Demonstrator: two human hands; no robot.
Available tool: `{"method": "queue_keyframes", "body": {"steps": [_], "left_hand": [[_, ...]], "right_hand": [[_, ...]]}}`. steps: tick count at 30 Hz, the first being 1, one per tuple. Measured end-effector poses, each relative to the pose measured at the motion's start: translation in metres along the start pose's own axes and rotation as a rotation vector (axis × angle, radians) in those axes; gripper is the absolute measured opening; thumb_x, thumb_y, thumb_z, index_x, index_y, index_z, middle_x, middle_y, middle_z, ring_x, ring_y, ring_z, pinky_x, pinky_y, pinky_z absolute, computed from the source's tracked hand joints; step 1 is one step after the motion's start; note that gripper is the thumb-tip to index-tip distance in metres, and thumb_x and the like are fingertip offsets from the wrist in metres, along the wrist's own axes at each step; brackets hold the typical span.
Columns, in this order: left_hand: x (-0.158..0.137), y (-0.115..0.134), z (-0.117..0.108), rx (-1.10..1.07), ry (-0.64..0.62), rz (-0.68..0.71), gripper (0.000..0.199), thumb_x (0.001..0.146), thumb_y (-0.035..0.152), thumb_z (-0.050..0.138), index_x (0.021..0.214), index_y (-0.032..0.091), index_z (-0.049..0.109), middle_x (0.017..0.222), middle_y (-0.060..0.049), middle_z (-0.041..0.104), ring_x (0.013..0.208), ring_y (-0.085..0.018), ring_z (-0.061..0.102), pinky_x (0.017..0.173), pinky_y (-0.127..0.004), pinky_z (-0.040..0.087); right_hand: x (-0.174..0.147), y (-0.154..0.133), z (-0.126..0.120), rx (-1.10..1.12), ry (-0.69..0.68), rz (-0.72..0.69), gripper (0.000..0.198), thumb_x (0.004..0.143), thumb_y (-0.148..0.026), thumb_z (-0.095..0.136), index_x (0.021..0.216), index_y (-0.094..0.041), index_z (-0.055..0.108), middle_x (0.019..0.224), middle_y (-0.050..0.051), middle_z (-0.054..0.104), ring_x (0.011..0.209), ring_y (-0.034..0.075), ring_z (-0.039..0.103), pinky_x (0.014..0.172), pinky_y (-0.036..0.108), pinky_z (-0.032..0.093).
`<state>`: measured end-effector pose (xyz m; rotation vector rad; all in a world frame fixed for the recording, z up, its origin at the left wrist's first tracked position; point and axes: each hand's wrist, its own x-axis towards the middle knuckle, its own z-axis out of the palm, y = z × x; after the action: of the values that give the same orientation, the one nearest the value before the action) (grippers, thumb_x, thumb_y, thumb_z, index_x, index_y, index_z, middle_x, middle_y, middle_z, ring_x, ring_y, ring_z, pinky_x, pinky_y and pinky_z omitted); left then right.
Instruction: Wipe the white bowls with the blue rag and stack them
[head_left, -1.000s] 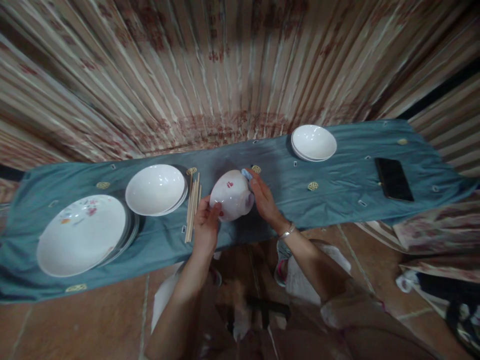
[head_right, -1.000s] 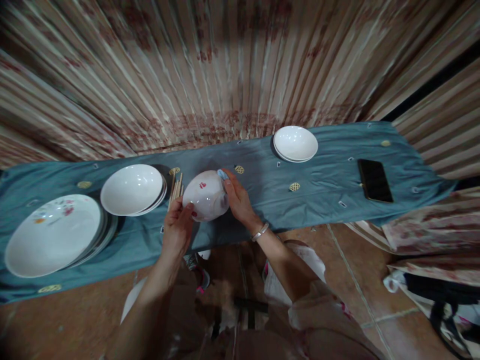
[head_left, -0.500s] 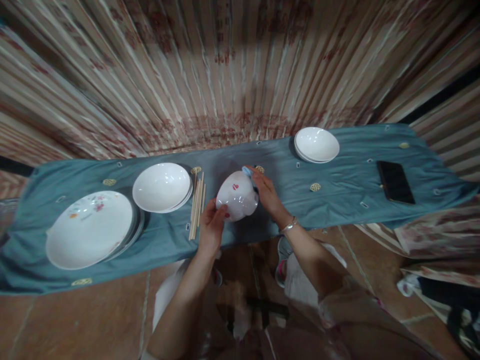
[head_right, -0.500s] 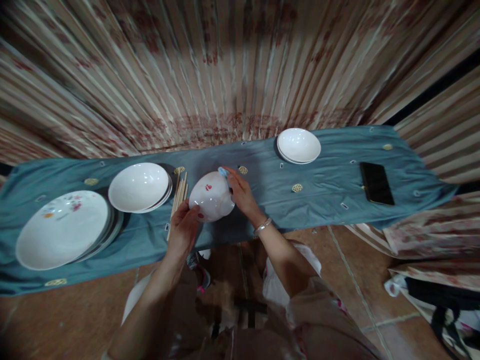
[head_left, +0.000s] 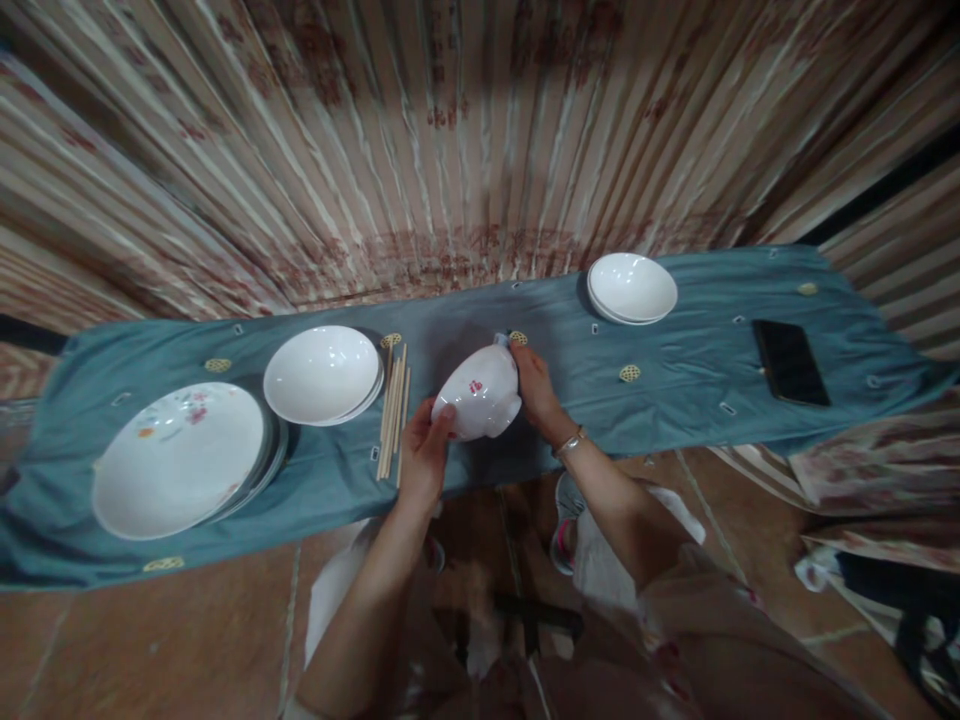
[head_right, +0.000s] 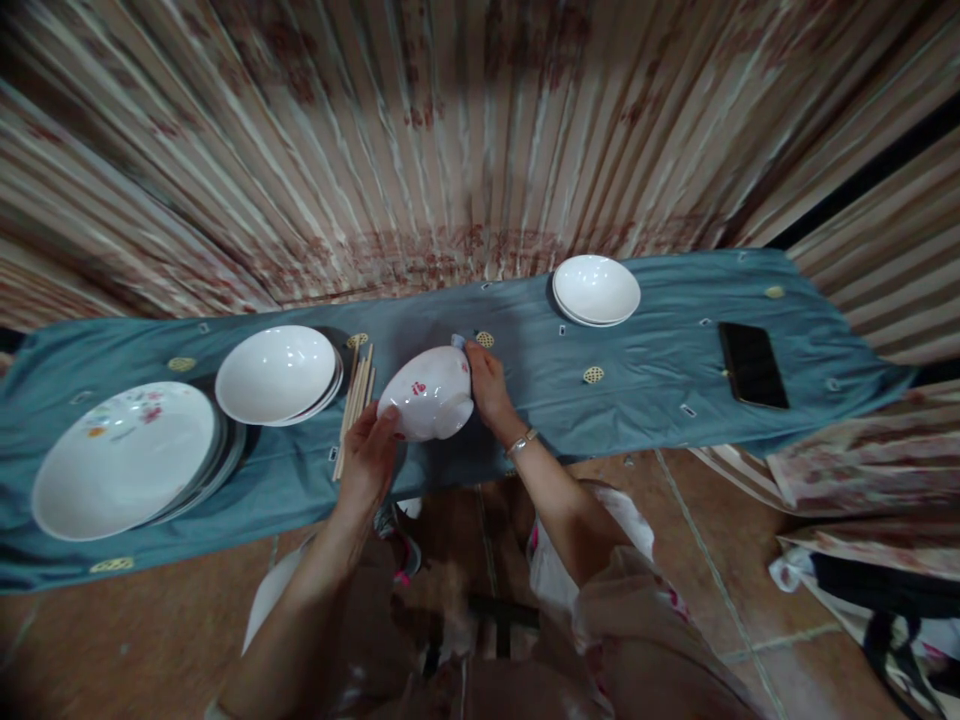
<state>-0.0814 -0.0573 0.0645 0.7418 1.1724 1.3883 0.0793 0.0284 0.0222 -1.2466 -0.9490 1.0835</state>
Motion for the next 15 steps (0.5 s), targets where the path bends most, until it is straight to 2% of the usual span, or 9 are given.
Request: {"method": "queue_keyframes", "body": {"steps": [2, 4, 9, 15], "left_hand": [[0.001, -0.002, 0.0, -0.01, -0.021, 0.018, 0.045, 0.067, 0.057, 0.085, 0.083, 0.017, 0.072, 0.072, 0.0, 0.066, 0.068, -0.013, 0.057, 0.063, -0.024, 0.044], [0.002, -0.003, -0.001, -0.028, -0.027, 0.037, 0.044, 0.067, 0.057, 0.085, 0.085, 0.018, 0.073, 0.074, 0.0, 0.067, 0.071, -0.014, 0.058, 0.065, -0.024, 0.045], [0.003, -0.004, 0.002, -0.035, -0.046, 0.077, 0.044, 0.065, 0.052, 0.088, 0.091, 0.02, 0.073, 0.084, -0.001, 0.071, 0.077, -0.014, 0.062, 0.071, -0.024, 0.048], [0.003, -0.007, 0.004, -0.006, -0.033, 0.107, 0.043, 0.067, 0.049, 0.089, 0.098, 0.021, 0.074, 0.09, -0.001, 0.071, 0.082, -0.013, 0.063, 0.074, -0.023, 0.05]], "right_hand": [[0.001, -0.007, -0.001, -0.015, -0.003, -0.033, 0.044, 0.086, -0.064, 0.053, 0.066, -0.025, 0.049, 0.062, -0.006, 0.041, 0.059, 0.012, 0.039, 0.056, 0.027, 0.037], [0.001, -0.014, -0.003, -0.055, -0.012, -0.104, 0.044, 0.088, -0.062, 0.052, 0.066, -0.024, 0.048, 0.063, -0.005, 0.04, 0.06, 0.012, 0.037, 0.057, 0.027, 0.035], [-0.002, -0.03, -0.008, -0.196, -0.005, -0.318, 0.041, 0.095, -0.054, 0.048, 0.07, -0.023, 0.055, 0.066, -0.003, 0.049, 0.065, 0.013, 0.046, 0.062, 0.028, 0.038], [-0.007, -0.044, -0.011, -0.344, 0.004, -0.422, 0.04, 0.1, -0.051, 0.044, 0.087, -0.022, 0.068, 0.075, 0.001, 0.065, 0.071, 0.016, 0.057, 0.067, 0.03, 0.044]]}}
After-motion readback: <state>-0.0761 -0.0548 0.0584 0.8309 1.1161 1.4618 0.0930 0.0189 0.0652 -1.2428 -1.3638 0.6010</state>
